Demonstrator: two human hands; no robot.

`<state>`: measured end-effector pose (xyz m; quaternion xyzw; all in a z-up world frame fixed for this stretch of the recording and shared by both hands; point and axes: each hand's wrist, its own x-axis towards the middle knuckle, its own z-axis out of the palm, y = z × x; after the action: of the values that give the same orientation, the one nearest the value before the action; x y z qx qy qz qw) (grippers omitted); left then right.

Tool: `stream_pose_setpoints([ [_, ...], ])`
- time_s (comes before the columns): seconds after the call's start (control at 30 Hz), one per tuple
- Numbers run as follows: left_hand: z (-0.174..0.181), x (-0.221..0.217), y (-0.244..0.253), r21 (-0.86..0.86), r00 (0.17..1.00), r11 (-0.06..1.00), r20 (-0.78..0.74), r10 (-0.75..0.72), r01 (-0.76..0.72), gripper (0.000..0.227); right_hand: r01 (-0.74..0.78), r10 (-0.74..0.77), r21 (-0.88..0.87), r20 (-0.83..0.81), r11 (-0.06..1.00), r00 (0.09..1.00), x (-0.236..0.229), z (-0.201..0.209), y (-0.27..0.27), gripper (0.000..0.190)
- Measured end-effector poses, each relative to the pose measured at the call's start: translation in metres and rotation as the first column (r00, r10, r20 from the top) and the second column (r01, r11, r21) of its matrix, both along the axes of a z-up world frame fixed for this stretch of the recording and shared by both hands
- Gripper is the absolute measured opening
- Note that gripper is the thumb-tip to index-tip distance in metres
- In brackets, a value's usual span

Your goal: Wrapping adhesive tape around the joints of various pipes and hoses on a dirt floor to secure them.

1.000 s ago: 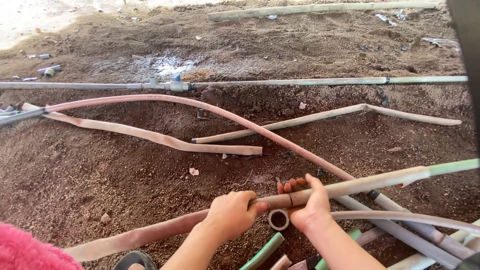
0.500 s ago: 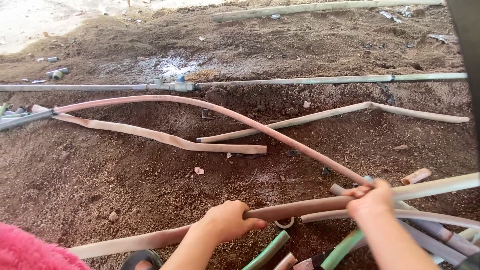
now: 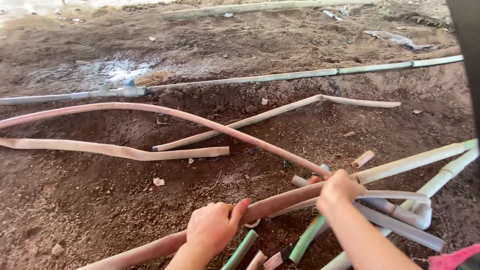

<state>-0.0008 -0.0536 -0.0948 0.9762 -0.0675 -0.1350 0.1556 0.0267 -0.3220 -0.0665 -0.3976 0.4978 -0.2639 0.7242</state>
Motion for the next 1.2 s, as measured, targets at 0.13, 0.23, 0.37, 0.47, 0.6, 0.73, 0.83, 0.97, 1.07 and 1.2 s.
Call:
stream_pose_setpoints([
  [0.13, 0.008, -0.008, -0.038, -0.082, 0.983, 0.981, -0.03, -0.179, 0.176, 0.072, 0.057, -0.069, -0.077, -0.167, 0.995, 0.984, -0.008, 0.005, 0.002, 0.03],
  [0.23, 0.018, -0.016, -0.06, -0.215, 0.942, 0.919, 0.004, -0.337, 0.329, 0.063, 0.206, -0.243, -0.152, -0.294, 0.967, 0.924, 0.003, -0.022, -0.058, 0.024],
  [0.37, 0.047, -0.02, -0.069, -0.329, 0.872, 0.867, -0.194, -0.45, 0.375, 0.073, 0.437, -0.484, -0.221, -0.253, 0.872, 0.838, -0.004, -0.04, -0.13, 0.023],
  [0.47, 0.053, -0.012, -0.044, -0.245, 0.835, 0.918, -0.391, -0.387, 0.311, 0.053, 0.493, -0.63, -0.406, -0.351, 0.769, 0.693, -0.005, -0.079, -0.183, 0.026],
  [0.6, 0.028, -0.003, -0.018, -0.176, 0.768, 0.93, -0.526, -0.365, 0.322, 0.06, 0.618, -0.654, -0.215, -0.285, 0.756, 0.701, -0.016, -0.105, -0.197, 0.034],
  [0.73, 0.023, -0.002, -0.024, -0.223, 0.818, 0.964, -0.521, -0.244, 0.145, 0.032, 0.395, -0.44, -0.196, -0.413, 0.898, 0.797, -0.017, -0.083, -0.172, 0.044],
  [0.83, 0.038, 0.007, -0.028, -0.281, 0.813, 0.955, -0.531, -0.241, 0.099, 0.033, 0.22, -0.294, -0.264, -0.286, 0.939, 0.912, -0.022, -0.03, -0.142, 0.056],
  [0.97, 0.074, 0.01, -0.038, -0.343, 0.83, 0.929, -0.471, -0.297, 0.138, 0.038, 0.121, -0.114, -0.429, 0.043, 0.895, 0.993, -0.013, -0.004, -0.167, 0.068],
  [1.07, 0.071, 0.008, -0.064, -0.443, 0.795, 0.873, -0.446, -0.411, 0.203, 0.032, 0.208, -0.134, -0.522, 0.176, 0.827, 0.975, 0.003, -0.023, -0.264, 0.051],
  [1.2, 0.054, -0.003, -0.071, -0.364, 0.81, 0.876, -0.378, -0.449, 0.316, 0.074, 0.135, -0.12, -0.405, 0.062, 0.904, 0.991, -0.001, -0.032, -0.289, 0.015],
])
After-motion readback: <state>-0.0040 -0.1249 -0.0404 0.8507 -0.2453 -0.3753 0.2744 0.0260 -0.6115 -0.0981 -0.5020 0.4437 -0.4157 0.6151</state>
